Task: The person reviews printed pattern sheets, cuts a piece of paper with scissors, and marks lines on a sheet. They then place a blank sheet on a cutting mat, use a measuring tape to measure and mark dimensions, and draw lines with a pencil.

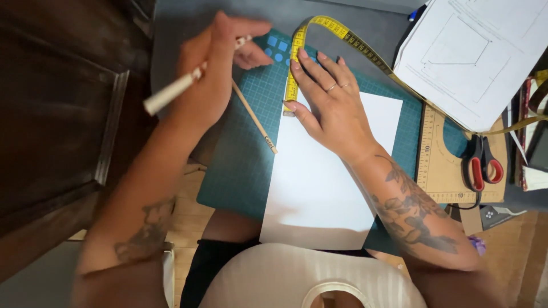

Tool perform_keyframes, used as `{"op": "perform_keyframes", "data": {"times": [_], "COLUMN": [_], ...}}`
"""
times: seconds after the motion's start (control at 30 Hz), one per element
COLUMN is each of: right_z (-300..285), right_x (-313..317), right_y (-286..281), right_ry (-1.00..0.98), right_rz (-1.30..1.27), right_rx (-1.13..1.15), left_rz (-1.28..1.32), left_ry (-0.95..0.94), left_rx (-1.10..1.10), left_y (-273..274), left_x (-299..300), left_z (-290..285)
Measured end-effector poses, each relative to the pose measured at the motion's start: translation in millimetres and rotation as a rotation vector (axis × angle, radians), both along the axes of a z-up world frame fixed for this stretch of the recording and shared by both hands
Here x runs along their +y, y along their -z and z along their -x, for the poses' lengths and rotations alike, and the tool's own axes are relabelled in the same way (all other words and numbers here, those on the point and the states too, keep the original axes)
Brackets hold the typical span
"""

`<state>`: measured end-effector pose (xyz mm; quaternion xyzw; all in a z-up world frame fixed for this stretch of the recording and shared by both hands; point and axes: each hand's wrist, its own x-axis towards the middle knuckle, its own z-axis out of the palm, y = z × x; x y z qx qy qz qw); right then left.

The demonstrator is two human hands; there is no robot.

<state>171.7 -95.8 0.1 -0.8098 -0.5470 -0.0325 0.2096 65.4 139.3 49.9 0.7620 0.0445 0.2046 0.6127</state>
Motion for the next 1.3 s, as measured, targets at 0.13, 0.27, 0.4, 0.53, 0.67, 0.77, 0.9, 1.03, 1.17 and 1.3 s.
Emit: {"op": "perform_keyframes", "data": {"times": [0.13,0.27,0.4,0.53,0.67,0.77,0.9,1.03,1.17,1.3], "right_z": [-1.0,-0.7,-1.4,-2.2,-1.7,-1.5,-1.3,-1.8,-2.7,-2.0], "right_x": [-2.2,-1.9,-1.6,-1.9,-0.8,-0.8,-0.6,-0.9,-1.4,-0.7], "right_y": [3.1,0.2,-0.3,0.9,0.0,-0.3,-0.2,0.0,1.3,-0.6], "right_ry": [0.000,-0.006,-0.005,-0.001,-0.004,0.004,0.008,-0.003,-0.007,-0.002], "right_rz": [0.006,0.003,0.009,0.020,0.023,0.018,0.023,0.017,0.007,0.013], "right_rx": [0.001,0.021,0.023,0.035,0.022,0.022,0.018,0.024,0.029,0.033], "left_rz": [0.156,0.179,0.094,0.075,0.041,0.035,-0.005,-0.014,-0.052,-0.101], "left_ry": [-0.003,-0.029,0.117,0.145,0.153,0.159,0.157,0.178,0.219,0.227], "left_rx": [0.086,0.287,0.178,0.292,0.259,0.273,0.300,0.357,0.392,0.354], "left_y": [20.6,33.5,52.0,42.1,39.1,37.6,35.8,31.5,30.6,37.0], "left_x": [-0.6,-9.0,-8.7,-3.7,-2.8,-3.5,-4.5,-4.4,-3.5,-3.1], "left_z": [-32.2,-47.3,-48.5,-45.2,-43.2,-42.2,-42.1,-41.6,-42.3,-44.3]}}
